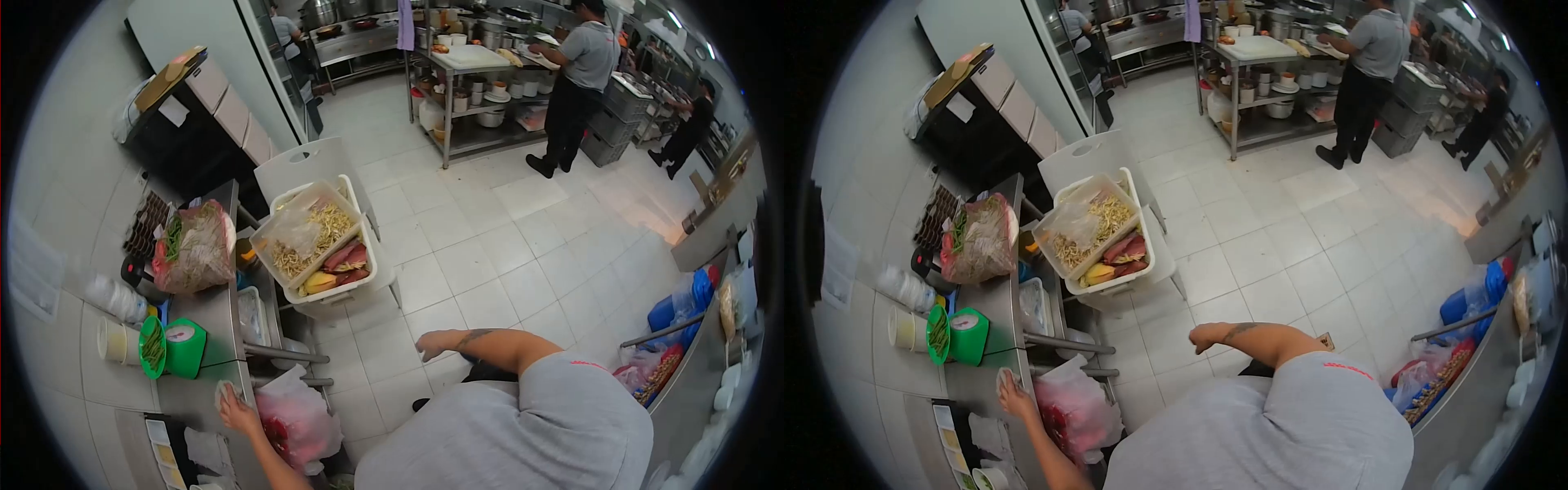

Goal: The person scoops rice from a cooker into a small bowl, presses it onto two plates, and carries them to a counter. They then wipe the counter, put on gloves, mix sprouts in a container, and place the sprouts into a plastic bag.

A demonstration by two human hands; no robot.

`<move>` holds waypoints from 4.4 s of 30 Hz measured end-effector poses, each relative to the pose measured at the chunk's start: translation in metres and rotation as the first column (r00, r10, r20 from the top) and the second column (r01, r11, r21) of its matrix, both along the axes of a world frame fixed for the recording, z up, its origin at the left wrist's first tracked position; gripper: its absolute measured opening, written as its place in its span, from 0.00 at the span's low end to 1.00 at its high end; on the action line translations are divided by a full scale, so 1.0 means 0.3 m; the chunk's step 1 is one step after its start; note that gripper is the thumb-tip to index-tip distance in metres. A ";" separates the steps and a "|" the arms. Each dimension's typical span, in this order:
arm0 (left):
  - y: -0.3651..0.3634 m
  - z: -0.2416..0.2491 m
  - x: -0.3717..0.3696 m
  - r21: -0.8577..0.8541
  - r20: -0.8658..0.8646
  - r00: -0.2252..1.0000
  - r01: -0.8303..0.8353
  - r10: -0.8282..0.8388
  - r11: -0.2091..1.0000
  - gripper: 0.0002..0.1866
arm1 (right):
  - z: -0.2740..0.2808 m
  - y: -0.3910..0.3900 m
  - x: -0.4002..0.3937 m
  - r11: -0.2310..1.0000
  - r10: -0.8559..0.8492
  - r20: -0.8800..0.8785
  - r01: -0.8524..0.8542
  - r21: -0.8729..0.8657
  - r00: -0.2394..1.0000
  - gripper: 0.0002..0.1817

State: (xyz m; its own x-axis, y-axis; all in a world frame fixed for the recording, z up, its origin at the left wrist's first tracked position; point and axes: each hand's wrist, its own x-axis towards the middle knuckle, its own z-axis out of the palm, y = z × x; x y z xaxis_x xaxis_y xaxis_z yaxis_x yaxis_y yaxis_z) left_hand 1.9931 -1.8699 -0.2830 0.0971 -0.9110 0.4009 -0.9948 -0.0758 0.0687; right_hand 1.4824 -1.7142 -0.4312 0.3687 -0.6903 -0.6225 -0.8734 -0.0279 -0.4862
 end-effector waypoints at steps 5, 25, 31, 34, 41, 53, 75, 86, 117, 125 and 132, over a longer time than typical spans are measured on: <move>0.203 -0.042 0.189 -0.038 0.060 0.994 -0.094 0.096 0.995 0.31 | 0.094 -0.053 0.101 0.999 0.029 0.014 -0.028 -0.046 0.999 0.24; 0.727 0.058 0.548 0.424 0.027 0.903 -0.399 0.429 0.813 0.36 | 0.140 -0.046 0.120 0.979 0.195 -0.074 -0.198 -0.039 0.978 0.20; 0.904 0.138 0.472 0.283 -0.052 0.876 -0.447 0.479 0.848 0.20 | 0.091 -0.086 0.192 0.959 0.277 -0.019 -0.278 -0.061 0.961 0.24; 1.006 0.129 0.446 0.210 -0.174 0.887 -0.392 0.429 0.896 0.20 | 0.030 -0.093 0.202 0.915 0.401 0.032 -0.398 -0.064 0.916 0.26; 1.313 0.479 0.079 0.187 -0.246 0.720 -0.621 0.648 0.761 0.17 | -0.137 -0.134 0.252 0.855 0.518 -0.042 -0.518 0.000 0.854 0.28; 1.871 0.187 -0.086 0.056 -0.003 0.466 -0.883 0.885 0.466 0.23 | -0.090 -0.102 0.706 0.712 0.698 0.020 -0.696 0.089 0.716 0.20; 2.906 0.067 -1.219 0.075 -0.014 -0.851 -0.525 0.525 -0.848 0.26 | 0.025 0.232 0.752 0.054 0.995 0.089 -0.994 -0.098 0.045 0.21; 2.784 0.083 -2.078 -0.022 0.055 -0.874 -0.485 0.484 -0.874 0.24 | -0.065 0.296 0.231 0.048 0.984 0.151 -0.961 0.273 0.092 0.15; 3.507 -0.048 -3.440 0.017 0.296 -0.933 -0.209 0.205 -0.978 0.29 | 0.095 1.733 -0.452 -0.056 0.923 0.344 -0.822 0.567 0.174 0.23; 2.766 0.158 -2.487 -0.028 -0.482 0.135 -0.990 0.866 0.139 0.21 | 0.504 1.849 -0.459 -0.115 0.416 0.488 -0.488 0.865 0.767 0.23; 2.677 0.236 -2.075 -0.174 -0.252 0.190 -0.974 0.949 0.148 0.15 | 0.665 1.135 -0.200 0.028 0.411 0.808 -0.892 0.451 0.421 0.12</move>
